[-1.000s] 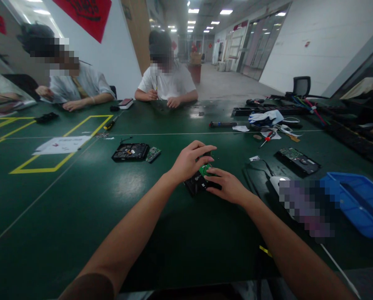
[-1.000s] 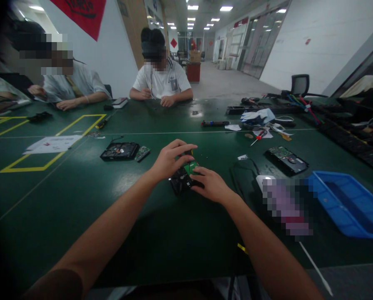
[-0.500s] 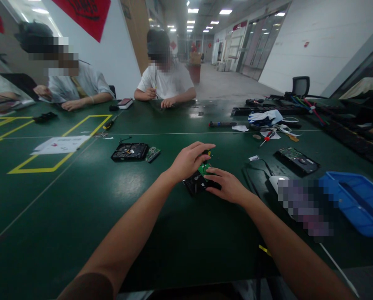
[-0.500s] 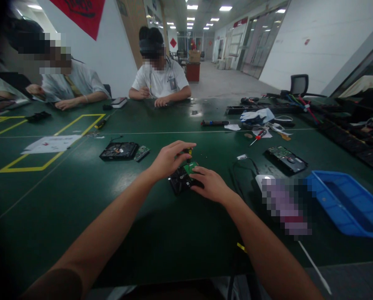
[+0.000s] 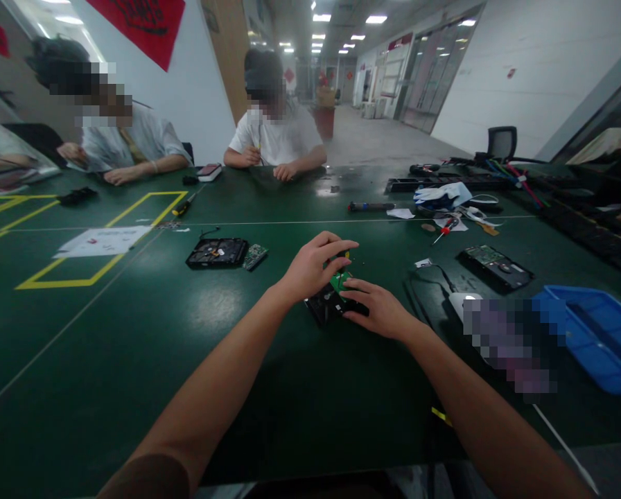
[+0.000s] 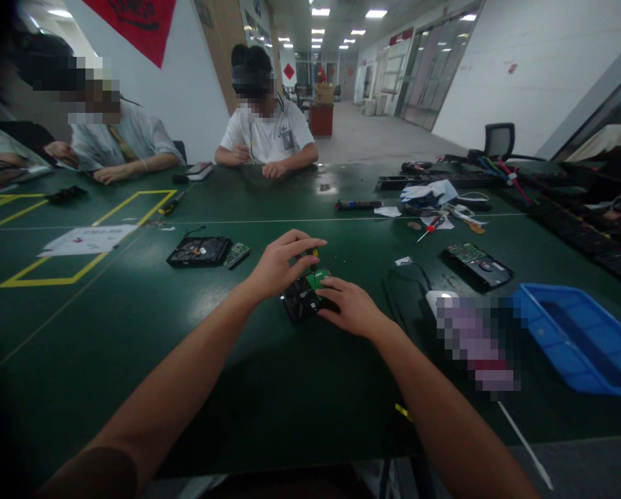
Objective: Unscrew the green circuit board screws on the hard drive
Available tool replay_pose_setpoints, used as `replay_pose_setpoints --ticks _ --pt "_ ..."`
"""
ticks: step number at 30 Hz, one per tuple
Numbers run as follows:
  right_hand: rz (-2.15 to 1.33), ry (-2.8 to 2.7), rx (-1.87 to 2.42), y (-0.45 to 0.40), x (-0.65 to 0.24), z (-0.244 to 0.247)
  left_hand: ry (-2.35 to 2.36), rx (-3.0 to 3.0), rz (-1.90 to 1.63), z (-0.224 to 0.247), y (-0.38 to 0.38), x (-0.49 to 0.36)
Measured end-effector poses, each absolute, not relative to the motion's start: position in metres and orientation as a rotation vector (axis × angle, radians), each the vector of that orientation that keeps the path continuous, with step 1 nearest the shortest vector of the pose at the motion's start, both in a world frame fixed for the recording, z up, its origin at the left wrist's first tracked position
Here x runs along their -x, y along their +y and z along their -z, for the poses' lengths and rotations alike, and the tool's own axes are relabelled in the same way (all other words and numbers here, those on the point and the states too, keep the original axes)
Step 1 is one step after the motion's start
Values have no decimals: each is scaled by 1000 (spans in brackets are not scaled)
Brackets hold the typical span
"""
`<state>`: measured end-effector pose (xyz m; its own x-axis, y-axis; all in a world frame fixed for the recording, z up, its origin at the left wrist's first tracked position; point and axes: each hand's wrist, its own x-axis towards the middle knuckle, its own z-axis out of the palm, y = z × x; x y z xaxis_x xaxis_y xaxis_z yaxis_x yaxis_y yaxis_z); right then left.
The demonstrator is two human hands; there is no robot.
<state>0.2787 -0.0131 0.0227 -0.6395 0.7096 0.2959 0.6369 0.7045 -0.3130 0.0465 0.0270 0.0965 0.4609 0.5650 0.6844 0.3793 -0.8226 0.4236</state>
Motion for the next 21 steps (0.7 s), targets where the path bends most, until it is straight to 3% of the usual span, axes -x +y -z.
replay_pose_setpoints --ticks 8,21 --pt "-260 -2518 1036 -13 -279 -22 707 -2499 -1174 -98 28 -44" --pt "-257 -2522 1046 -13 -278 -22 935 -2441 -1342 -90 26 -54"
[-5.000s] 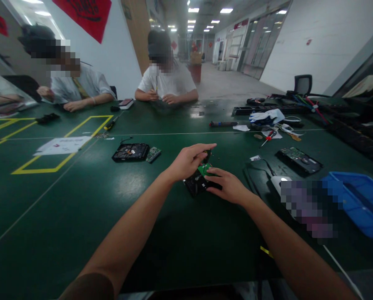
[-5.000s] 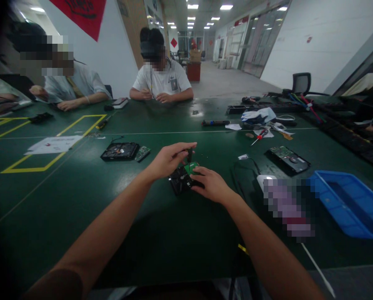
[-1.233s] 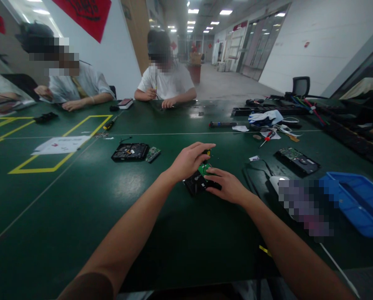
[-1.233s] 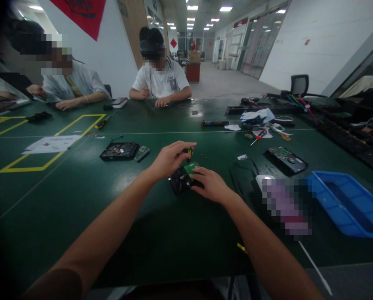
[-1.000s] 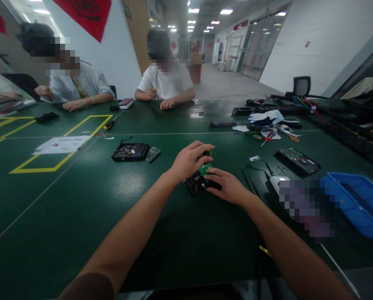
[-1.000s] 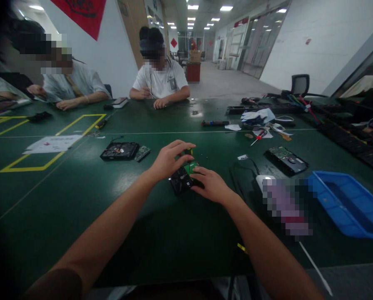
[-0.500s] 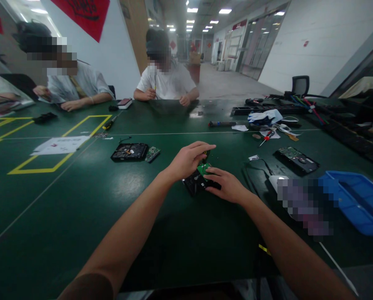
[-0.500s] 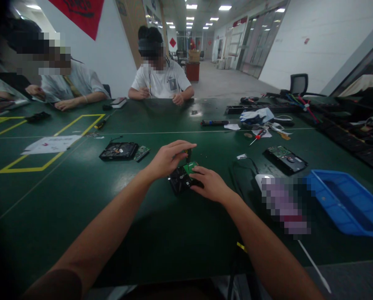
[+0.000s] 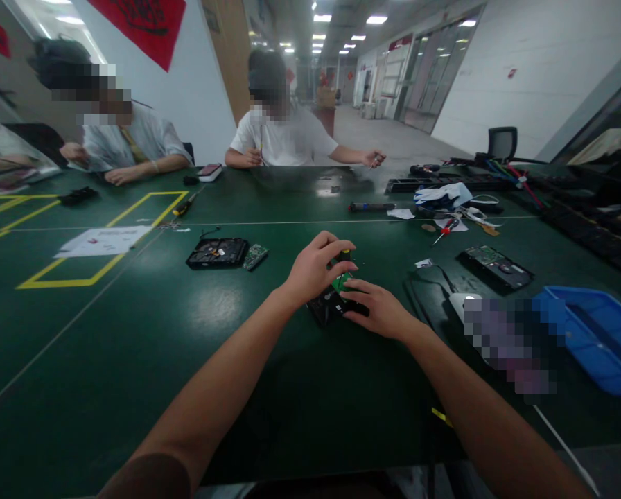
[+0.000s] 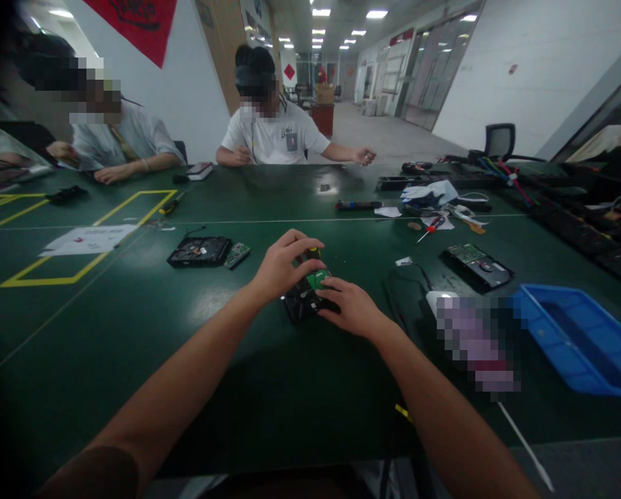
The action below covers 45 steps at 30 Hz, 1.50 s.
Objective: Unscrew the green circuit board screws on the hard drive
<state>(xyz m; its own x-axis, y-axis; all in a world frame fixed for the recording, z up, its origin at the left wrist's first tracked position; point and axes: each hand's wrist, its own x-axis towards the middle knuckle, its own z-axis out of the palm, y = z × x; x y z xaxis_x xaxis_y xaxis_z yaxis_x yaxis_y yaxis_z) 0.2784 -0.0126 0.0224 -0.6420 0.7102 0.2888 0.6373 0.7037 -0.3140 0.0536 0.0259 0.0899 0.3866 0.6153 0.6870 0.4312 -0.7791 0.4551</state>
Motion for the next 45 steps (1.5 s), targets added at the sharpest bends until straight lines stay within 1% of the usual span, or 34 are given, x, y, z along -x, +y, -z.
replay_pose_setpoints --ticks 18,20,27,34,40,45 --pt "-281 -2497 1027 -14 -279 -24 705 -2388 -1141 -102 26 -40" --pt "-286 -2487 1021 -14 -279 -24 700 -2383 -1143 -101 27 -40" --pt "-267 -2513 1041 -14 -279 -23 910 -2402 -1269 -95 26 -47" --pt "-275 -2508 1030 -14 -278 -24 888 -2376 -1248 -97 23 -48" --pt "-283 -2496 1027 -14 -278 -23 778 -2344 -1143 -95 26 -46" --pt "-292 -2490 1013 -14 -279 -23 728 -2375 -1136 -96 25 -47"
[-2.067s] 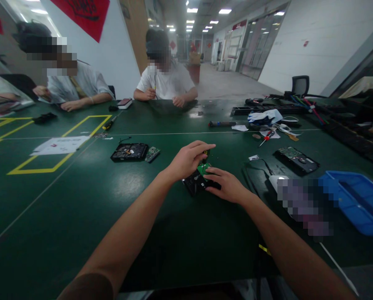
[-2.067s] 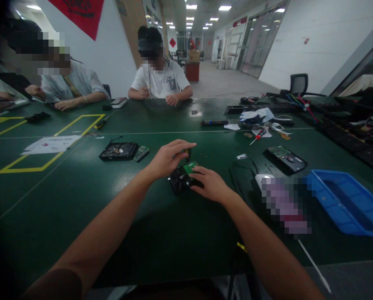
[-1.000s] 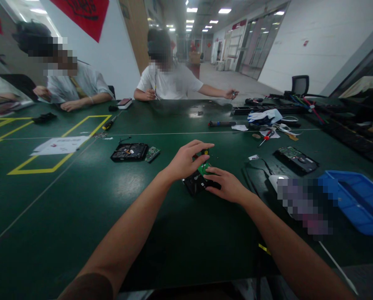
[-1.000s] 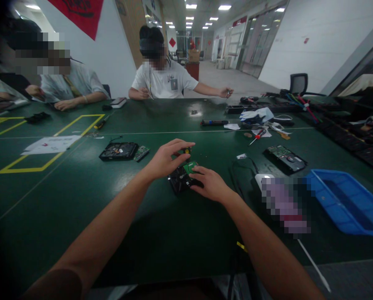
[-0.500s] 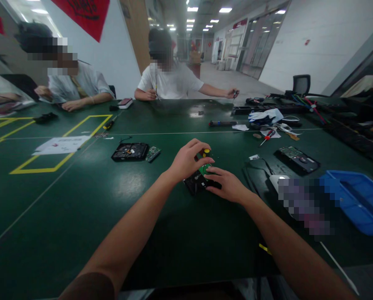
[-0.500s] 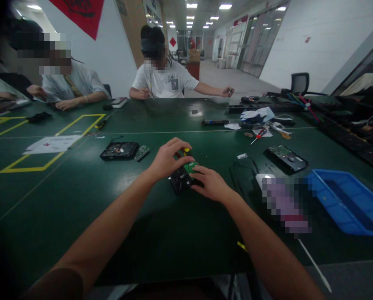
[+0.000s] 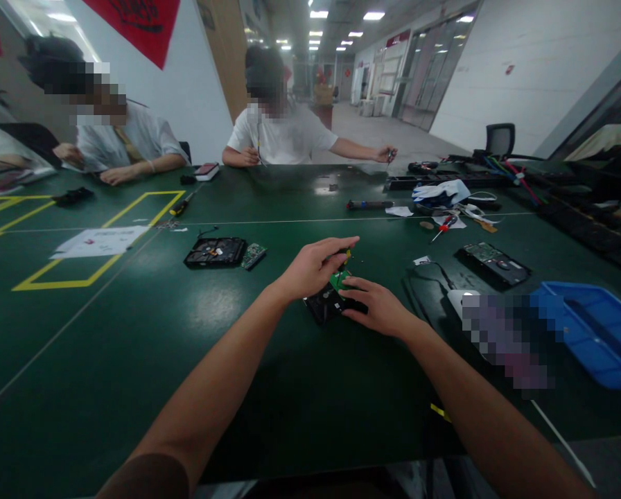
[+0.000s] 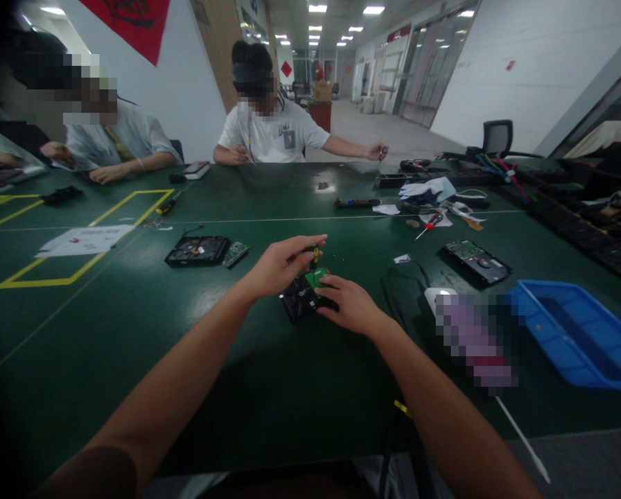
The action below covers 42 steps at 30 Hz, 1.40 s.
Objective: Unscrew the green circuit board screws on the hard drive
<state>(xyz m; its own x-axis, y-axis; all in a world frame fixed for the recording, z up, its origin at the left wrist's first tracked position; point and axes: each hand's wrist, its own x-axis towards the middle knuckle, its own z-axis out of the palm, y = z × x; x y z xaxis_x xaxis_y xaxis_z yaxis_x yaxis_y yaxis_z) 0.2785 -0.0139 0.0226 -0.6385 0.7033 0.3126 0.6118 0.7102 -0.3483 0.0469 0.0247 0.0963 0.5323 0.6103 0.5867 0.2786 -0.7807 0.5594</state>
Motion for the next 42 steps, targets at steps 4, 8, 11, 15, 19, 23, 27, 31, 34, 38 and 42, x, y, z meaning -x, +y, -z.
replay_pose_setpoints --ticks 4,8,11,15,19,23,27,31,34,38,42 --pt "-263 -2495 1032 -14 -279 -22 751 -2432 -1218 -97 23 -48" --pt "-249 -2518 1054 -13 -278 -21 888 -2467 -1311 -92 24 -51" --pt "-264 -2498 1042 -13 -278 -21 964 -2465 -1355 -89 25 -52" --pt "-280 -2476 1031 -13 -278 -21 918 -2425 -1340 -92 25 -50" --pt "-273 -2484 1023 -14 -278 -21 818 -2404 -1265 -98 24 -48" --pt "-242 -2499 1033 -13 -279 -19 736 -2414 -1188 -99 23 -48" --pt "-244 -2517 1035 -12 -279 -19 666 -2414 -1144 -98 25 -47" --pt "-237 -2519 1043 -13 -279 -21 791 -2501 -1233 -94 28 -46" --pt "-230 -2523 1056 -13 -279 -22 949 -2523 -1293 -91 29 -47" --pt "-240 -2521 1045 -13 -279 -22 916 -2528 -1279 -92 28 -47" --pt "-259 -2508 1020 -13 -279 -20 754 -2521 -1196 -97 26 -46"
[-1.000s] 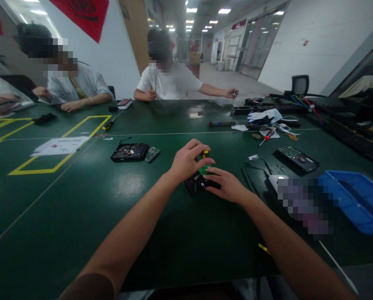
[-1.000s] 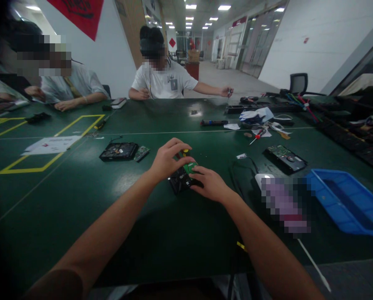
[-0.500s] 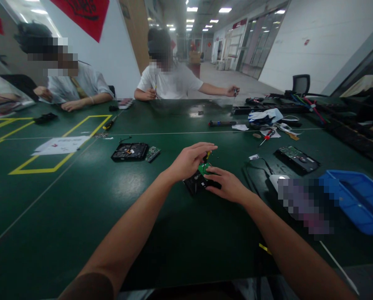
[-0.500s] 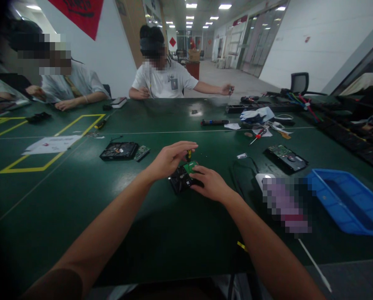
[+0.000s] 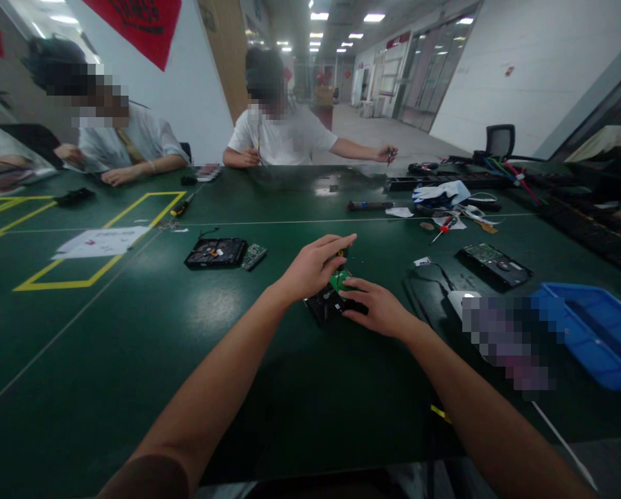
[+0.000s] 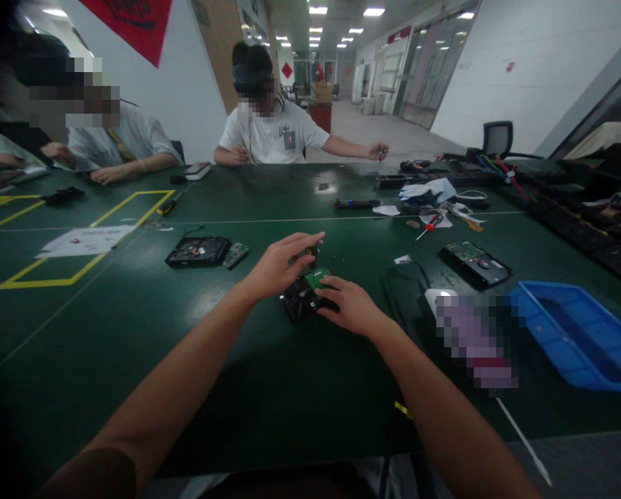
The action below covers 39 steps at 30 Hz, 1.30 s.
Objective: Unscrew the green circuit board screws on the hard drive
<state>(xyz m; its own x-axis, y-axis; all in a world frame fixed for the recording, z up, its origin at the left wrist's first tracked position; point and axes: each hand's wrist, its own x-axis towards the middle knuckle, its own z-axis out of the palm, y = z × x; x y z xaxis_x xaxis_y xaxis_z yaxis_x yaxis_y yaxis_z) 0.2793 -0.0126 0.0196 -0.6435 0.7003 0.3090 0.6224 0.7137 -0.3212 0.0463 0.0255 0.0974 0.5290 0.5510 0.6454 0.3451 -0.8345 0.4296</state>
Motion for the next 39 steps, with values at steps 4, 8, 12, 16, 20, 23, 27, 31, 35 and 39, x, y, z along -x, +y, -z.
replay_pose_setpoints --ticks 4,8,12,16,20,23,27,31,35,39 --pt "-253 -2514 1028 -13 -279 -19 868 -2484 -1225 -96 25 -48" --pt "-251 -2516 1033 -13 -279 -21 1025 -2468 -1273 -91 26 -50" --pt "-249 -2517 1037 -13 -279 -21 1076 -2445 -1288 -90 25 -51" --pt "-252 -2516 1026 -13 -279 -22 994 -2416 -1295 -91 25 -52" --pt "-267 -2501 1021 -14 -279 -22 898 -2430 -1266 -90 25 -52" --pt "-258 -2504 1021 -14 -278 -23 842 -2433 -1258 -90 25 -51" --pt "-251 -2516 1019 -14 -278 -22 716 -2418 -1186 -93 26 -47" --pt "-256 -2517 1024 -13 -278 -22 637 -2403 -1139 -93 28 -45" --pt "-251 -2520 1025 -13 -278 -21 738 -2415 -1258 -88 28 -50" --pt "-264 -2518 1023 -14 -278 -24 831 -2428 -1344 -86 27 -55"
